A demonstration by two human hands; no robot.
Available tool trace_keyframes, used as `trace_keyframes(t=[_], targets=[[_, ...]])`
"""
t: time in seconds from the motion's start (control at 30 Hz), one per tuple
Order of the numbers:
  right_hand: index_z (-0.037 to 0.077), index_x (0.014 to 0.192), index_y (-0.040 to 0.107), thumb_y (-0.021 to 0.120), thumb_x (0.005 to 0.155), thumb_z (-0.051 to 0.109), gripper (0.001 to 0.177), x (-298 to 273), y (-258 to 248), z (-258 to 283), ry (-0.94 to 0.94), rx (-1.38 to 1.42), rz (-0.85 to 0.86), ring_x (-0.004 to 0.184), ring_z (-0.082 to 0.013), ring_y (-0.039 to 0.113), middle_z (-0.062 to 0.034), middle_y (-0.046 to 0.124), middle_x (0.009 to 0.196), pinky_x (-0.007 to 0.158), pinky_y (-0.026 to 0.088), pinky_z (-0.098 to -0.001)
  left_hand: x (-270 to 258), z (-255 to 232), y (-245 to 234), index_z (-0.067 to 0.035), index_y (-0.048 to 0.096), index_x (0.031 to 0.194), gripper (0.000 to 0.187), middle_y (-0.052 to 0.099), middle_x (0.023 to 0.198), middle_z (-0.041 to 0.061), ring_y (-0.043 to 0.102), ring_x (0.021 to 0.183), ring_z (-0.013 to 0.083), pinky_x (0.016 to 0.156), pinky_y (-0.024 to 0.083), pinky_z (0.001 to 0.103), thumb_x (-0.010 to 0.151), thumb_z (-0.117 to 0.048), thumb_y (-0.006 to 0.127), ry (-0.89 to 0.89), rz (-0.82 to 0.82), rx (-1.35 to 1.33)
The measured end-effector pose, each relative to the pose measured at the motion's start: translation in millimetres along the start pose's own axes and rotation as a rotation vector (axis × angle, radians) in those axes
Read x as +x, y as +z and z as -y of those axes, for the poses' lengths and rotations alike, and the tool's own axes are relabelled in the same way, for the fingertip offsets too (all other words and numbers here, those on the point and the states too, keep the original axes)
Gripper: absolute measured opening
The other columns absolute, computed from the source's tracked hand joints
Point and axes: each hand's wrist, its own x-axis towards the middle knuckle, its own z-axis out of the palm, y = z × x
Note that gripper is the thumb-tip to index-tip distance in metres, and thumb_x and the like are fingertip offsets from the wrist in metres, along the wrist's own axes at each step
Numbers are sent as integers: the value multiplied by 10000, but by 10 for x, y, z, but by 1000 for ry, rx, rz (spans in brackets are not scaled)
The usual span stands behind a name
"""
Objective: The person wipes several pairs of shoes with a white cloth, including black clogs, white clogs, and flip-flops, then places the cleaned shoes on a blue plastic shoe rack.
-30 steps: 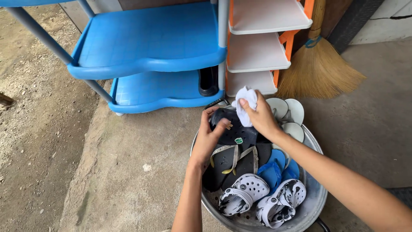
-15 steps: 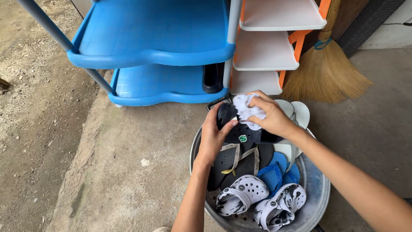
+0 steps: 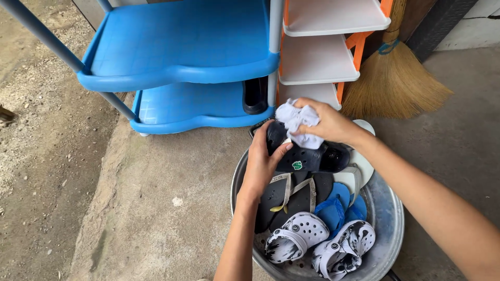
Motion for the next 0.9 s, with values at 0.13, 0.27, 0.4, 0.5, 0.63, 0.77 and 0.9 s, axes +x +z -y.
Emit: trace_keyframes(t=[0.13,0.27,0.4,0.5,0.63,0.77,0.9], targets=[[25,1158,666,750,867,5,304,-192,182,-69,-59,-251,-327,1060,-245,680,-140,677,1150,912,539,-355,13,-7,43,-9,460,1436,655,625,1327,207,645,1231,322,1028,513,385,892,-216,760,-65,4,-8],[-38,1063,679,609,771,-109,309,-747,488,28,-299,-547,-310,1163,-406,636,-224,621,1322,1005,515,-422,-2,20,56,-12,449,1470,635,581,1394,236,594,1280,352,1058,471,404,939,-215,731,51,-78,56],[50,951,725,634,725,-97,285,-1008,462,186,-411,-747,-81,1167,-362,626,-127,673,1275,1046,495,-431,-11,15,10,-82,542,1459,496,613,1388,215,623,1276,335,1066,494,395,1002,-238,653,50,-12,35],[17,1053,716,635,759,-83,321,-847,314,317,-233,-589,-203,1171,-345,611,-177,626,1285,1019,495,-419,-16,3,-8,-95,561,1444,430,595,1391,222,600,1285,343,1072,473,407,1045,-249,608,13,-40,53],[-86,1260,610,671,882,-34,386,-428,340,401,-185,-429,-499,1181,-394,561,-242,534,1273,1011,467,-460,17,2,41,-71,519,1435,460,624,1336,239,634,1225,342,1026,490,403,1018,-249,598,-27,-14,20],[-67,1056,669,650,874,-6,193,-660,857,373,-186,-849,-236,1051,-408,546,-231,552,1175,900,467,-493,9,112,138,-49,538,1400,408,670,1261,260,655,1166,368,975,508,416,1029,-213,578,-59,-189,106],[-40,981,672,624,742,-58,244,-1034,952,409,-258,-888,5,1073,-357,564,-192,569,1158,950,498,-456,-3,252,106,-65,537,1380,401,741,1126,230,735,1057,328,915,542,403,1013,-224,567,-240,-218,10]])
